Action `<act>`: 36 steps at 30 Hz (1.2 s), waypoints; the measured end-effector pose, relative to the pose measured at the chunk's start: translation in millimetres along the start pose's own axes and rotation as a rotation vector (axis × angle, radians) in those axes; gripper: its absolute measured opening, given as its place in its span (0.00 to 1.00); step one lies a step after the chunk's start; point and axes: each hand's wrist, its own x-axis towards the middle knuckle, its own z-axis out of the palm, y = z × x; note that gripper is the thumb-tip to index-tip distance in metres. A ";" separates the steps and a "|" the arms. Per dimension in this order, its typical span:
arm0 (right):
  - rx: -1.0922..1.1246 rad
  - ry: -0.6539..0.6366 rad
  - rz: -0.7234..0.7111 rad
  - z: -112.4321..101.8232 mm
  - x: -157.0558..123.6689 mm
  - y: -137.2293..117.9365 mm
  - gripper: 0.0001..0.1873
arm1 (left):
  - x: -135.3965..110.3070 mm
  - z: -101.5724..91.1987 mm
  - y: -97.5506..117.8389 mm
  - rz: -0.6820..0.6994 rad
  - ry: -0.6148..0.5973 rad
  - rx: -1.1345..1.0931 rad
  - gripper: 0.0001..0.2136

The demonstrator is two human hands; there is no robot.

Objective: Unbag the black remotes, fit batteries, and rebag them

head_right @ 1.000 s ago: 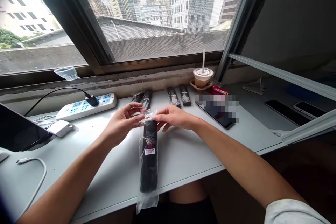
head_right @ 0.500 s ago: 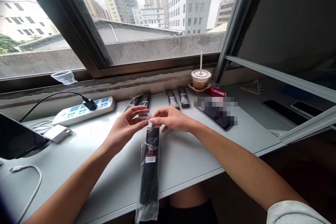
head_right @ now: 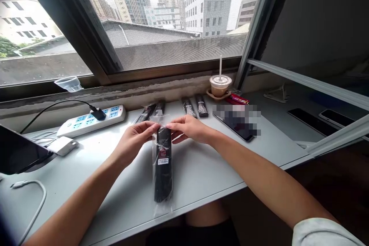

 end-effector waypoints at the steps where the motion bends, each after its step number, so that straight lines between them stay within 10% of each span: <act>1: -0.006 0.009 -0.007 0.1 -0.6 -0.4 0.21 | -0.1 -0.1 0.8 0.014 -0.003 -0.008 0.18; 14: -0.027 -0.075 -0.016 4.0 -3.0 -1.7 0.20 | 2.7 -3.3 -1.9 0.051 -0.019 -0.206 0.14; 22: 0.039 0.036 -0.064 2.0 0.2 -1.7 0.21 | 1.6 -12.8 -4.0 -0.027 -0.203 -0.182 0.15; 30: 0.068 0.060 -0.197 -2.5 0.6 -0.1 0.10 | 3.0 -8.6 -2.6 0.032 -0.140 -0.295 0.05; 36: -0.010 0.174 -0.198 1.9 3.6 1.2 0.16 | -2.9 0.3 -2.1 -0.079 -0.187 -0.168 0.15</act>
